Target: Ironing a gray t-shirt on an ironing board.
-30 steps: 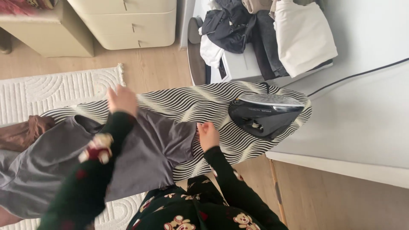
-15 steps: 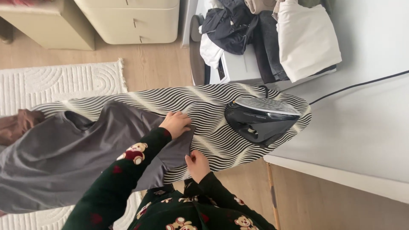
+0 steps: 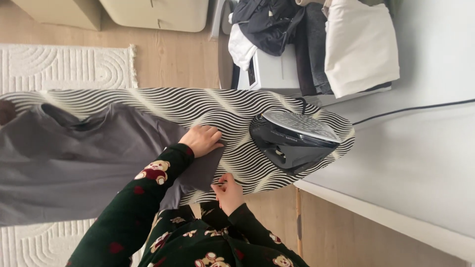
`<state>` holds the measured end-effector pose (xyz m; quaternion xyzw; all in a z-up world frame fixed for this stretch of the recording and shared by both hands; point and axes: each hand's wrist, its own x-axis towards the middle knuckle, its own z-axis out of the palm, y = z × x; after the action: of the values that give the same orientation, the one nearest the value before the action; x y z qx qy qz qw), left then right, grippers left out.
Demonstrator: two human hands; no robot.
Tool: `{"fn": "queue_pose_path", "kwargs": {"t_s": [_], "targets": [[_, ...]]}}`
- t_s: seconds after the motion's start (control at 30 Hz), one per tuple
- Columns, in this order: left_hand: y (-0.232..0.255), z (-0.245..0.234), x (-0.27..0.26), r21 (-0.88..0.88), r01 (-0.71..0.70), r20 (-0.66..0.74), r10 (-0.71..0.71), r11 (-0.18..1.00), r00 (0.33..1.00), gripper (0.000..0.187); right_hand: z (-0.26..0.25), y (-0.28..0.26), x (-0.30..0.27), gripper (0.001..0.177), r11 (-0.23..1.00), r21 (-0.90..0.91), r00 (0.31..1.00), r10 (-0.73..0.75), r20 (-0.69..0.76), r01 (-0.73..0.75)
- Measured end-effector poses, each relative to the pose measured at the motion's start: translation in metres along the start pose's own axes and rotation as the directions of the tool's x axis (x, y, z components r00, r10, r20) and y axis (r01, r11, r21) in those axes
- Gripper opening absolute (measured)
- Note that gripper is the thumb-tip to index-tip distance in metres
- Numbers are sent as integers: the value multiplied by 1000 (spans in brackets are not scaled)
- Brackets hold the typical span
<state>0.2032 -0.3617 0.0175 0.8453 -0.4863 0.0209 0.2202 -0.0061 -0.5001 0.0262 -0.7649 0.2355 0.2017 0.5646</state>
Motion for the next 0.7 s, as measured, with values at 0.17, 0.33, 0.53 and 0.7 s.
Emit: {"fn": "queue_pose_path", "kwargs": {"t_s": [0.17,0.33,0.53,0.7], "targets": [[9,-8,3,268,-39,95,14,963,995,34,-37,104,25,39,923,-156,710,-373,-597,353],[47,-21,-17,263,114,-65,-100,958,993,41,-123,13,0,75,847,-245,549,-501,-669,472],[128,-21,-98,26,165,63,-166,986,984,64,-138,-15,26,21,751,97,642,-482,-596,654],[138,-9,-129,123,118,-25,-116,985,993,61,-144,-45,27,16,705,65,560,-499,-661,706]]}}
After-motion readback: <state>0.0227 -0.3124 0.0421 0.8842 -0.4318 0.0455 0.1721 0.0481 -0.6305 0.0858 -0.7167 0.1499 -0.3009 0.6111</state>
